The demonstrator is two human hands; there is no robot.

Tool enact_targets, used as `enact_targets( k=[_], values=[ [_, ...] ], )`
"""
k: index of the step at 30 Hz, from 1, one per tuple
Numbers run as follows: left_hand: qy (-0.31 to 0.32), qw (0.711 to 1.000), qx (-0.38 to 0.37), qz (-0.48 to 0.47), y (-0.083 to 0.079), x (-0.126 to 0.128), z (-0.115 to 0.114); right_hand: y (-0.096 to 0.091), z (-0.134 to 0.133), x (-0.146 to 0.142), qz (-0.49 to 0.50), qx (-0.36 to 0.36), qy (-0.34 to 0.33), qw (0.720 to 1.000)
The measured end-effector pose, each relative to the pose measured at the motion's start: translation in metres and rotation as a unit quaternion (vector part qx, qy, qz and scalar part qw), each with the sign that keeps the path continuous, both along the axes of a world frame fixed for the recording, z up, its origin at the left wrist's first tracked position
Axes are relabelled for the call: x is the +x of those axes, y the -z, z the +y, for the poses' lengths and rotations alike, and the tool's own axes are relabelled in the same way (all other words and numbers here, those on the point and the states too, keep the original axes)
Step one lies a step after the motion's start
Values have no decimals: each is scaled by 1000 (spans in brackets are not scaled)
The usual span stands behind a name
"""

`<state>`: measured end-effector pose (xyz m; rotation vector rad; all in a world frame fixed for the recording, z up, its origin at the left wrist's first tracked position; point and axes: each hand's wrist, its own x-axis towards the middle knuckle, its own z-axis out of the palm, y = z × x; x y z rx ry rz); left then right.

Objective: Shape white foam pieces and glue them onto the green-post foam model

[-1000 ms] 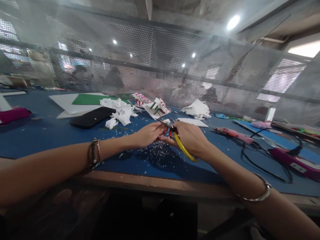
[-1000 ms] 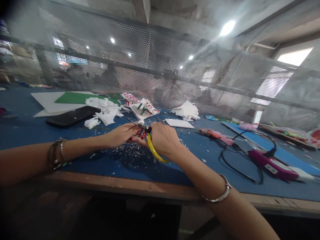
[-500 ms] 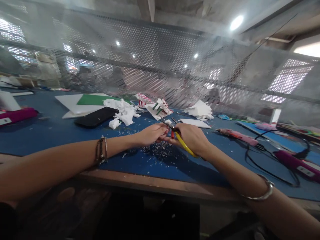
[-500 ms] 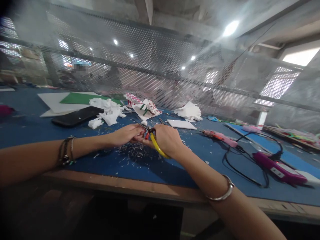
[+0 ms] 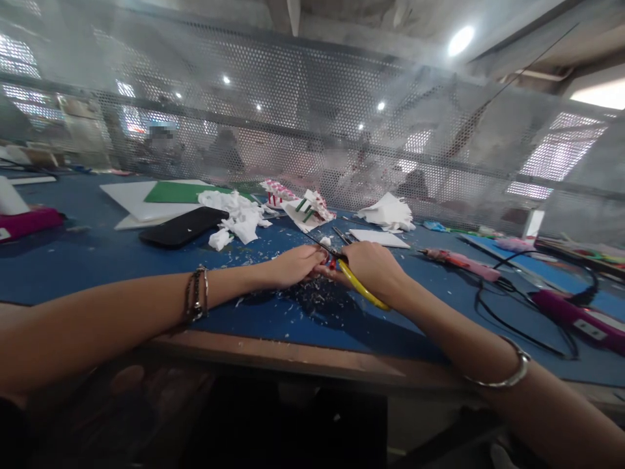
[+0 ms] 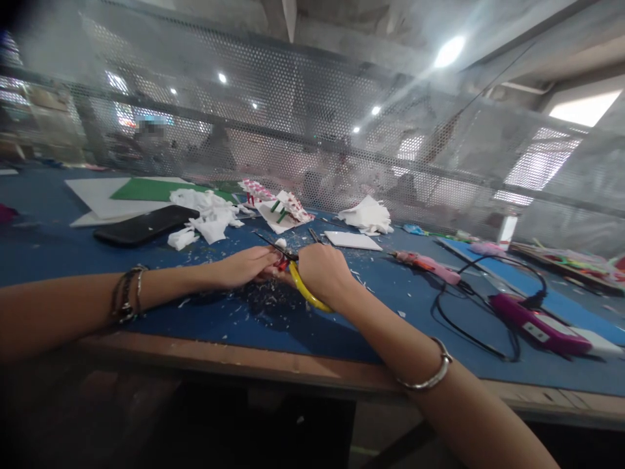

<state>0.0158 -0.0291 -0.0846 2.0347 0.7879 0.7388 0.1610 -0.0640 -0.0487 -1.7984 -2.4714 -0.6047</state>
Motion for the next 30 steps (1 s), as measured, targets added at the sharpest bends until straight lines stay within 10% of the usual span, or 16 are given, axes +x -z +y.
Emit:
enact_targets(
  k=[16, 23, 26, 30],
  values=[
    [10, 956, 193, 222, -21, -23, 9, -14, 10, 27, 33, 12, 81, 996],
    [-244, 877, 283, 303, -37, -61, 43, -21, 23, 52, 27, 15, 144, 989],
    [-209, 873, 315, 309, -33, -66, 50, -20, 29, 62, 11, -18, 158, 987],
    [1, 900, 314, 303, -28, -60, 47, -18, 35, 74, -4, -28, 181, 983]
  ],
)
